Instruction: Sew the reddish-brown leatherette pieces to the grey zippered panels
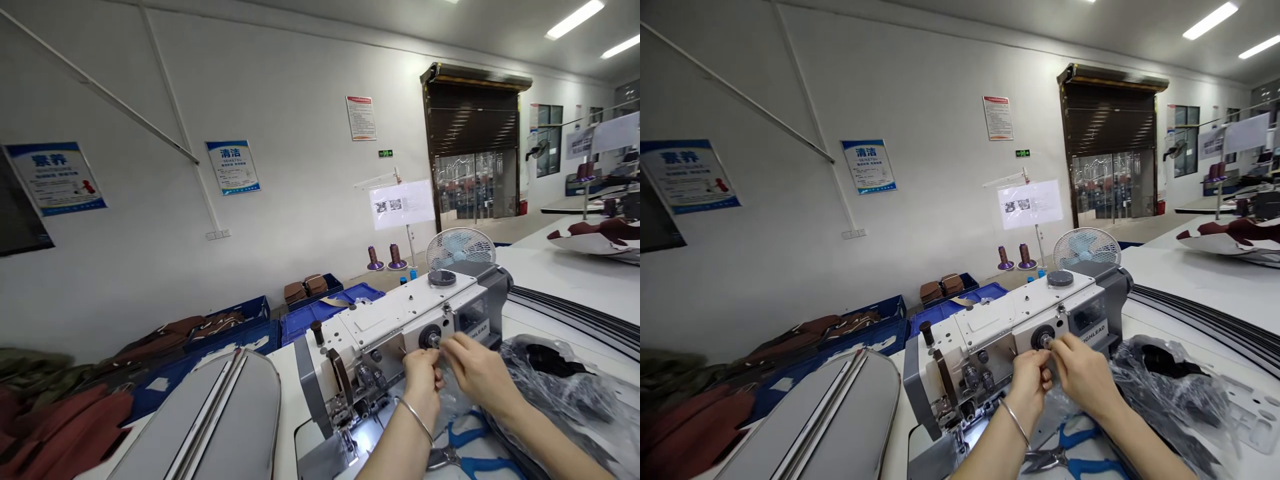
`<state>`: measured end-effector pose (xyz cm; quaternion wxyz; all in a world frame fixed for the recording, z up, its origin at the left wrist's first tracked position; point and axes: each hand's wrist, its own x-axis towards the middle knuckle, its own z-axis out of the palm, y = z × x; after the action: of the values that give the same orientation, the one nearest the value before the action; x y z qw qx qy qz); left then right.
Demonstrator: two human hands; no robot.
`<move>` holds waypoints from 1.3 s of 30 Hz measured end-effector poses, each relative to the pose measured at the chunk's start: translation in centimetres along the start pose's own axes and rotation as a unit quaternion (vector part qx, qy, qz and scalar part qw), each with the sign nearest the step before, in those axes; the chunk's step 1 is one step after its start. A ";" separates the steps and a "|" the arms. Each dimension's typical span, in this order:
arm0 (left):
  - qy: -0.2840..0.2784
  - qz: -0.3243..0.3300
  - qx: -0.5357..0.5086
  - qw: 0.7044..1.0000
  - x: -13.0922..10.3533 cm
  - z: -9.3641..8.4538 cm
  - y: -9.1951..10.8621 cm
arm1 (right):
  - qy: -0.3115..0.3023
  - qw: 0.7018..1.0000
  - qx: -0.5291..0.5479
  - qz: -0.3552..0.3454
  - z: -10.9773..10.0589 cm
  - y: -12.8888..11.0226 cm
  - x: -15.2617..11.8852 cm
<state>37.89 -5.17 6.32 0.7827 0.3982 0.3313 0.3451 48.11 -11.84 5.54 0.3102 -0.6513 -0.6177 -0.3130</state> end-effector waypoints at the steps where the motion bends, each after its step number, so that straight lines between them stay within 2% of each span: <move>1: 0.013 -0.001 -0.004 1.000 -0.1 -0.1 -0.1 | 0.017 1.000 -0.010 -0.003 -0.1 0.6 0.4; 4: 0.038 0.002 -0.025 0.999 -0.2 -0.3 -0.7 | 0.054 0.997 -0.027 -0.040 -0.1 1.6 0.9; 7: 0.042 0.030 -0.070 0.996 0.0 -0.3 -1.3 | 0.055 0.992 -0.015 -0.117 0.3 0.9 0.6; 9: 0.043 0.047 -0.085 0.994 0.1 -0.2 -1.5 | 0.058 0.989 -0.006 -0.134 0.4 0.2 0.7; 13: 0.053 0.044 -0.086 0.994 0.1 0.2 -1.5 | 0.103 0.994 -0.022 -0.036 0.3 -0.2 1.5; 14: 0.057 0.042 -0.086 0.994 0.1 0.2 -1.4 | 0.102 0.994 -0.023 -0.029 0.2 -0.2 1.6; 18: 0.069 0.051 -0.089 0.992 0.0 0.4 -1.4 | 0.061 0.994 0.007 -0.093 0.2 -0.2 1.3; 23: 0.065 0.045 -0.086 0.993 0.1 0.5 -1.5 | 0.110 0.994 -0.005 -0.013 0.7 0.2 1.0; 27: 0.058 0.056 -0.093 0.992 0.1 0.5 -1.6 | 0.078 0.995 0.015 -0.059 1.1 0.4 0.5; 32: 0.065 0.050 -0.074 0.994 0.3 0.3 -1.9 | 0.119 0.993 -0.015 0.006 1.3 0.5 0.4; 36: 0.056 0.069 -0.089 0.992 0.6 0.2 -2.3 | 0.068 0.995 0.001 -0.068 1.1 0.2 0.5; 39: 0.062 0.064 -0.084 0.992 0.6 0.3 -2.3 | 0.096 0.995 -0.007 -0.031 1.2 0.5 0.8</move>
<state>39.11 -5.80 4.31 0.7679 0.3292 0.3226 0.4450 48.69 -10.42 5.43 0.3539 -0.6010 -0.6029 -0.3874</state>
